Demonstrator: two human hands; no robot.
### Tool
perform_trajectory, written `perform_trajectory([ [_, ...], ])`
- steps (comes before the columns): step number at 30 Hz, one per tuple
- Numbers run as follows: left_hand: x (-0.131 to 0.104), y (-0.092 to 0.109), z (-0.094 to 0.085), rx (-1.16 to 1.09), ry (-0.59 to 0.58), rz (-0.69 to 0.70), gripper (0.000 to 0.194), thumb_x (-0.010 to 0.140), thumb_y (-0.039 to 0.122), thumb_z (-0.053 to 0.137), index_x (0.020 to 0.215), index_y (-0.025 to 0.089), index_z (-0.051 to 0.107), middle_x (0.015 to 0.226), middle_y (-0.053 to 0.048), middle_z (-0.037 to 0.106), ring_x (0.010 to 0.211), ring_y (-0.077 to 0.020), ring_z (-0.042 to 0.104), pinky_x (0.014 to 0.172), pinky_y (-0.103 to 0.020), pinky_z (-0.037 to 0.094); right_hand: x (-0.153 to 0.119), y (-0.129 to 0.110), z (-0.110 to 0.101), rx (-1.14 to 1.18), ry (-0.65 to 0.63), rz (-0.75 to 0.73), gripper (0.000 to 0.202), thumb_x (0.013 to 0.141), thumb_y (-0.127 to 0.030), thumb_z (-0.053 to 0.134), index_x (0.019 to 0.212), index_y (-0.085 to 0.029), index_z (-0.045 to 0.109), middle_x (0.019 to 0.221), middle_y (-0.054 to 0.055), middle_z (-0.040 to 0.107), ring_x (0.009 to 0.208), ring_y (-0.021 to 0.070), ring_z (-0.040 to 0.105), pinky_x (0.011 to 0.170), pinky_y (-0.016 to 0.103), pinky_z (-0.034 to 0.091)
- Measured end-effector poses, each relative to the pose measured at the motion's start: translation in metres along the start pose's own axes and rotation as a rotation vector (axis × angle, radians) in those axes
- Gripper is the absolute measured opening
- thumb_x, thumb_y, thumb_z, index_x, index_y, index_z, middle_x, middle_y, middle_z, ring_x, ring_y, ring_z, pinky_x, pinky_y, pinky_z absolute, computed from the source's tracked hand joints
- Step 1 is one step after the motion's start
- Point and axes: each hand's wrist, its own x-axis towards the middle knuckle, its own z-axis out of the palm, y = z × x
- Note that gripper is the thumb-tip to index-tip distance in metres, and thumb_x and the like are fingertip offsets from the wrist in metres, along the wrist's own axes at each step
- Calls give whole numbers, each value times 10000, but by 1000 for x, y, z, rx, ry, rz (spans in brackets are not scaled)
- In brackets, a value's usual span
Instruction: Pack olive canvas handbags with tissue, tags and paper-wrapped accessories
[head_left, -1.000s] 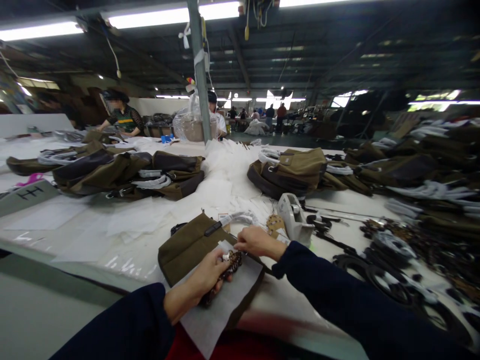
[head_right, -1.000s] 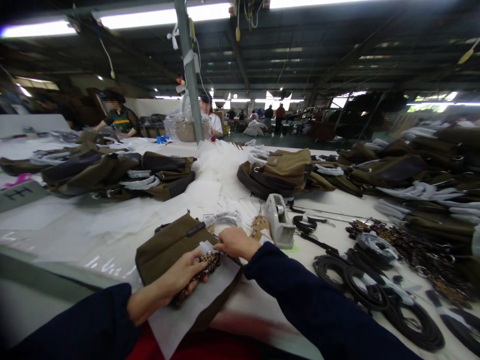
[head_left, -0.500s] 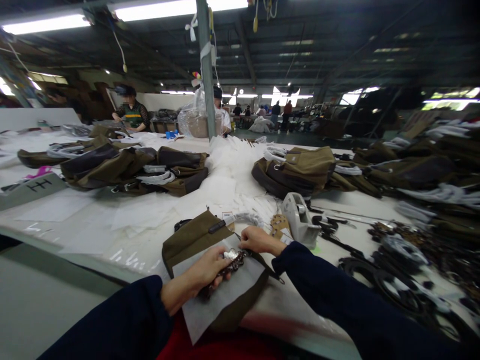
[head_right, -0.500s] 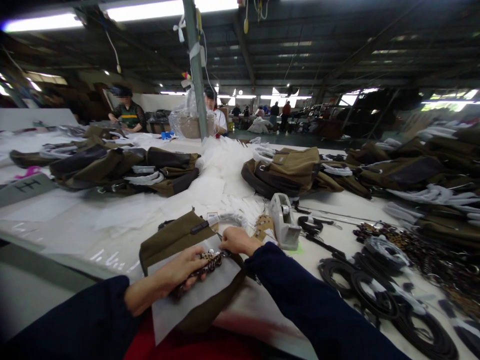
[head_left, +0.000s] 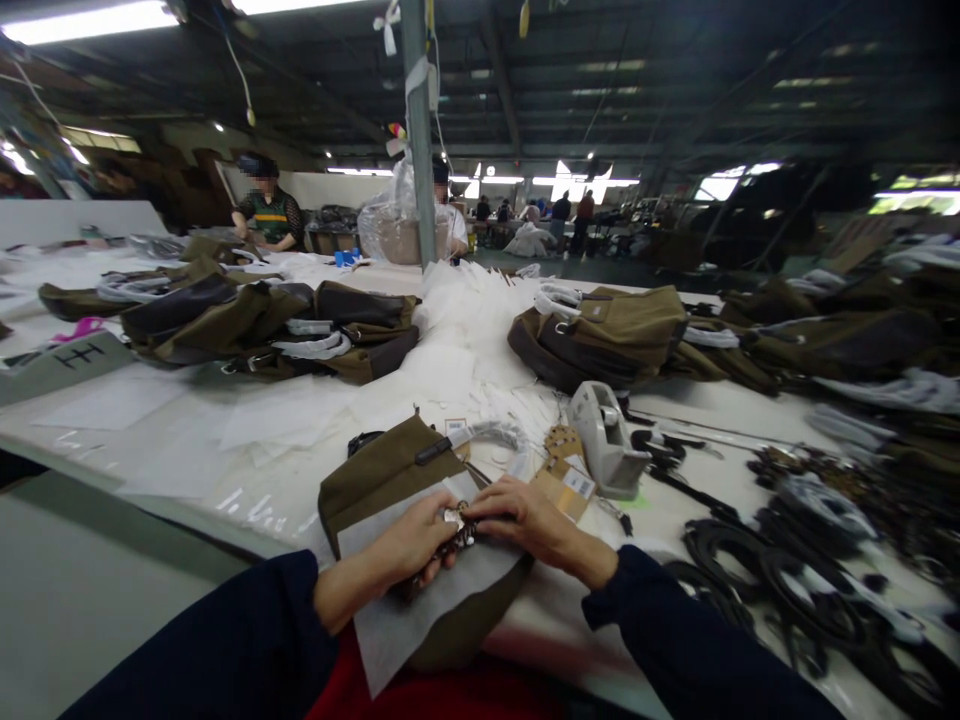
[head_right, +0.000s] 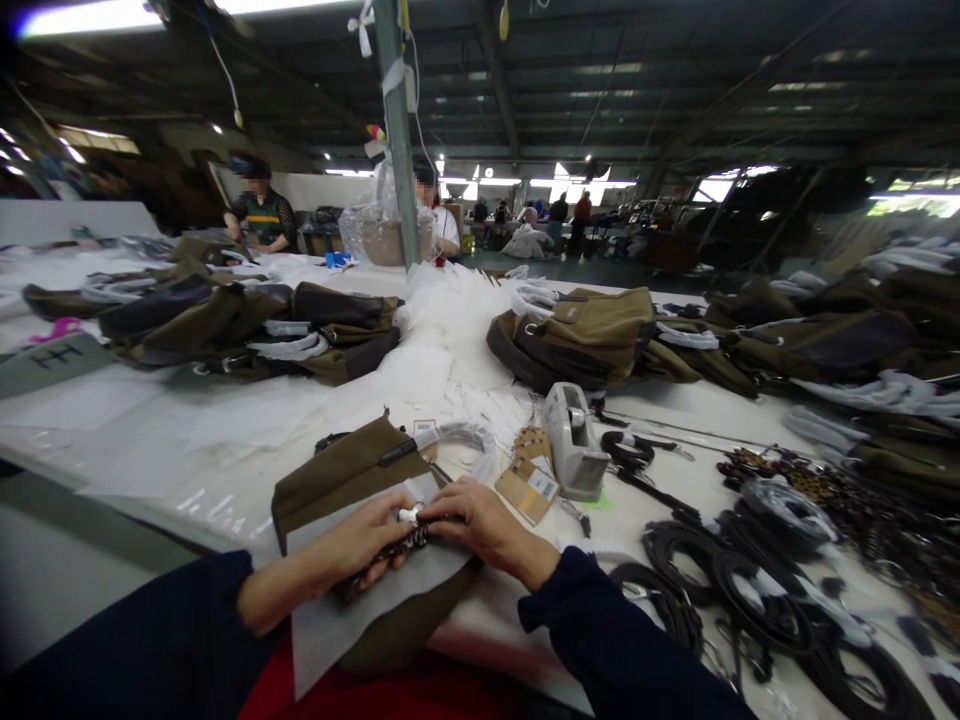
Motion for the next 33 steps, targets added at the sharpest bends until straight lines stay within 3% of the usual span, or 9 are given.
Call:
perform_trajectory([
  [3,2,-5,-2,215,72,55,164,903,337,386,918,203,480,679,20,572,397,-98,460,367,-203,316,0,3,8,8,50,13,258,917,-399,593,1108,-288,726,1012,37,742,936,179,621,889,287,417],
  [7,-2,-3,-3,504,220,246,173,887,265,437,804,181,564,835,-49,623,787,-186,600,693,-274,456,1,2,12,44,87,51,243,903,-405,612,1082,-294,733,975,13,755,915,180,619,876,286,411],
  [11,-11,0,3,570,308,269,186,903,231,445,1026,195,579,968,-62,623,921,-214,583,836,-326,442,0,2,14,55,90,76,219,890,-396,637,1044,-284,746,958,11,756,902,184,612,858,289,407],
  [16,-19,4,13,681,346,401,188,923,212,472,1048,219,612,1185,-82,585,1139,-237,524,1003,-360,396,2,-1,15,33,69,102,209,894,-392,635,1051,-310,745,949,0,758,892,186,600,830,287,394],
  [18,-19,3,14,726,319,434,189,918,209,507,1067,227,622,1212,-75,584,1161,-236,517,1020,-361,396,5,-3,15,11,50,91,182,899,-375,631,1016,-306,753,908,-7,757,863,179,595,816,284,385],
  [23,-11,-9,11,814,268,494,176,948,169,480,991,215,644,1014,-44,646,1018,-206,576,923,-339,465,8,-2,15,-38,38,46,151,899,-328,641,977,-267,755,867,2,748,825,170,583,805,287,391],
  [27,-12,-17,6,817,259,545,188,964,169,467,979,207,650,973,-38,665,979,-199,594,892,-329,483,2,-7,-1,-49,10,23,284,911,-362,618,1146,-219,688,1027,57,721,947,191,591,869,302,434],
  [31,-14,-19,4,787,274,582,218,979,182,442,1016,207,656,977,-42,676,962,-191,610,889,-325,496,-12,-24,-21,-115,-137,-98,545,801,-430,737,1285,-238,577,1199,58,653,1083,207,558,969,328,431],
  [33,-13,-21,3,777,274,592,208,979,192,455,1034,206,655,980,-40,681,955,-189,613,892,-328,498,-21,-31,-21,-236,-185,-126,460,824,-352,725,1247,-233,591,1214,61,643,1078,213,560,963,342,441],
])
